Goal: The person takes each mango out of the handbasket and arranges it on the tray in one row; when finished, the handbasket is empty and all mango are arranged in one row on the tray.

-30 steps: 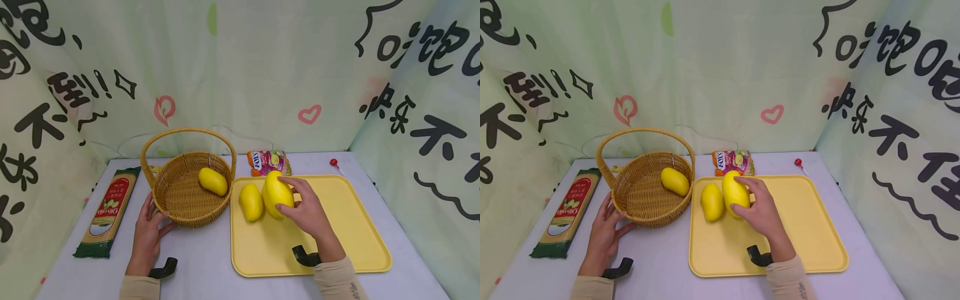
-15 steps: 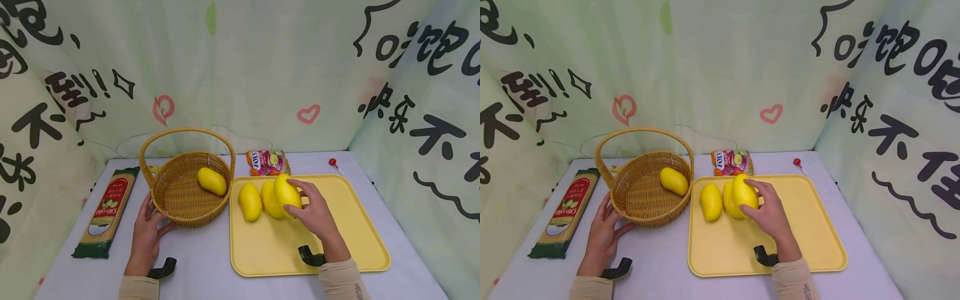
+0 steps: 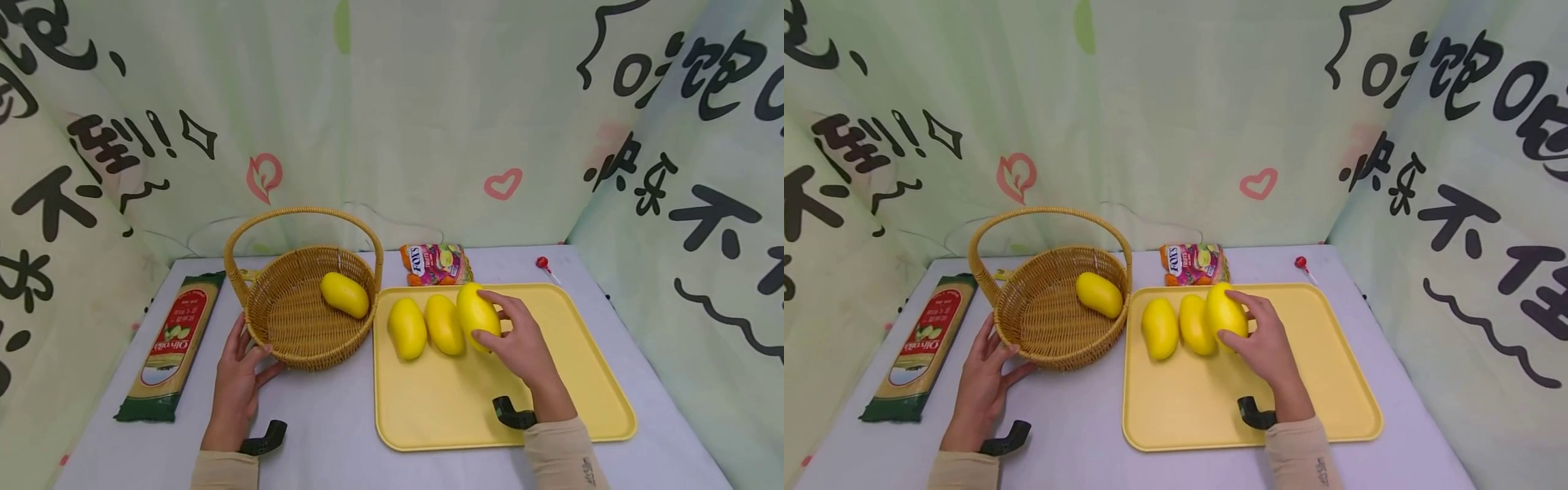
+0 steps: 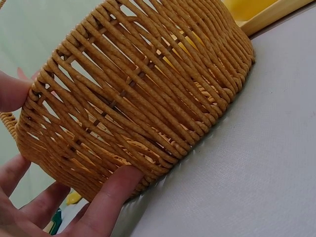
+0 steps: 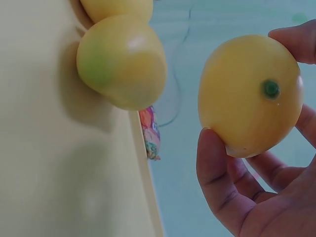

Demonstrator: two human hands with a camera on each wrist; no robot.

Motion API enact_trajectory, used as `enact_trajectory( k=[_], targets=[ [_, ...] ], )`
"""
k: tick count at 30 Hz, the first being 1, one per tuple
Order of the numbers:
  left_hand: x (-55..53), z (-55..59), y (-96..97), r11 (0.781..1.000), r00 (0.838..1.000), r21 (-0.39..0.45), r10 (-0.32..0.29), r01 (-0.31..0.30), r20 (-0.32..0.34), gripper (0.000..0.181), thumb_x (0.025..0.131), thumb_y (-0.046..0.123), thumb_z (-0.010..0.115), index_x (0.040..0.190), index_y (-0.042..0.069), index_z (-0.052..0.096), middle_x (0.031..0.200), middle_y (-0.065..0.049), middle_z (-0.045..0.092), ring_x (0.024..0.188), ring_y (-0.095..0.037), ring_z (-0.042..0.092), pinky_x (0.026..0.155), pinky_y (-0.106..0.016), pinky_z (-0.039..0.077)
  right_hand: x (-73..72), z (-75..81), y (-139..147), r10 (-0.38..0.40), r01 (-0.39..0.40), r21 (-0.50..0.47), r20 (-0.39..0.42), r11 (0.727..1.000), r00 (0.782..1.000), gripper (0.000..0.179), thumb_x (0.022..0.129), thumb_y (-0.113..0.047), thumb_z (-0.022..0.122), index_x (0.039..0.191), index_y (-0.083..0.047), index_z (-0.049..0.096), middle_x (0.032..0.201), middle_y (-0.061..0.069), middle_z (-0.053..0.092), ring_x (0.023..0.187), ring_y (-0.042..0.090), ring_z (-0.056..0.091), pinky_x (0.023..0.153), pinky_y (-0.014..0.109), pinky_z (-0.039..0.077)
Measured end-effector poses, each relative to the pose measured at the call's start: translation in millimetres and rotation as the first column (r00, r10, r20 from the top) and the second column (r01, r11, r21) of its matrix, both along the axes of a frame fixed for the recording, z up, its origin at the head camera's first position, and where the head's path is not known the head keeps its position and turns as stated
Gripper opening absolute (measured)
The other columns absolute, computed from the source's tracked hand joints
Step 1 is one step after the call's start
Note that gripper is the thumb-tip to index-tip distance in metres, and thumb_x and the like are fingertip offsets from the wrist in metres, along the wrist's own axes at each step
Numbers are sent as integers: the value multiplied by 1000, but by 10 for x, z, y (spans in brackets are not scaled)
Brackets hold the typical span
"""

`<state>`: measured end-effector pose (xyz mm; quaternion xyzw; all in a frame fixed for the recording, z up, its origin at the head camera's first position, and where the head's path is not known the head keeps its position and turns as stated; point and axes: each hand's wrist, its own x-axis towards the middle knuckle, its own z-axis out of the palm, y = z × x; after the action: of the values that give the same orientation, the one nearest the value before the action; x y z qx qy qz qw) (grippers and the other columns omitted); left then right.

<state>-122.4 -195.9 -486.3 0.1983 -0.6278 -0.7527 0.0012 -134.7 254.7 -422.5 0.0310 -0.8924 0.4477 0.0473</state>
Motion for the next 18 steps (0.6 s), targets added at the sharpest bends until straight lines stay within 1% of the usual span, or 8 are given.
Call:
enact_trajectory(
  k=[7,15,18],
  targets=[
    [0,2,6,1000,1000,-2,0,0,-12,83,104,8,58,164,54,22,176,10,22,147,-25,48,94,-43,64,-31,-52,65,-18,18,15,24,1000,1000,64,92,-18,78,153,-15,56,153,19,49,121,36,50,80,34,56],
    [-3,-5,7,1000,1000,6,-2,2,-16,83,104,8,58,164,54,22,177,9,20,149,-26,47,97,-48,62,-81,-131,157,-63,61,24,50,998,997,65,93,-21,77,154,-16,54,155,20,47,125,39,49,85,36,53],
    [-2,-9,6,1000,1000,8,-1,1,-19,83,104,8,58,164,53,22,177,9,20,149,-26,47,96,-47,62,-104,-182,169,-68,66,32,61,997,996,66,94,-22,76,155,-16,53,156,20,47,126,40,49,90,39,51]
  ],
)
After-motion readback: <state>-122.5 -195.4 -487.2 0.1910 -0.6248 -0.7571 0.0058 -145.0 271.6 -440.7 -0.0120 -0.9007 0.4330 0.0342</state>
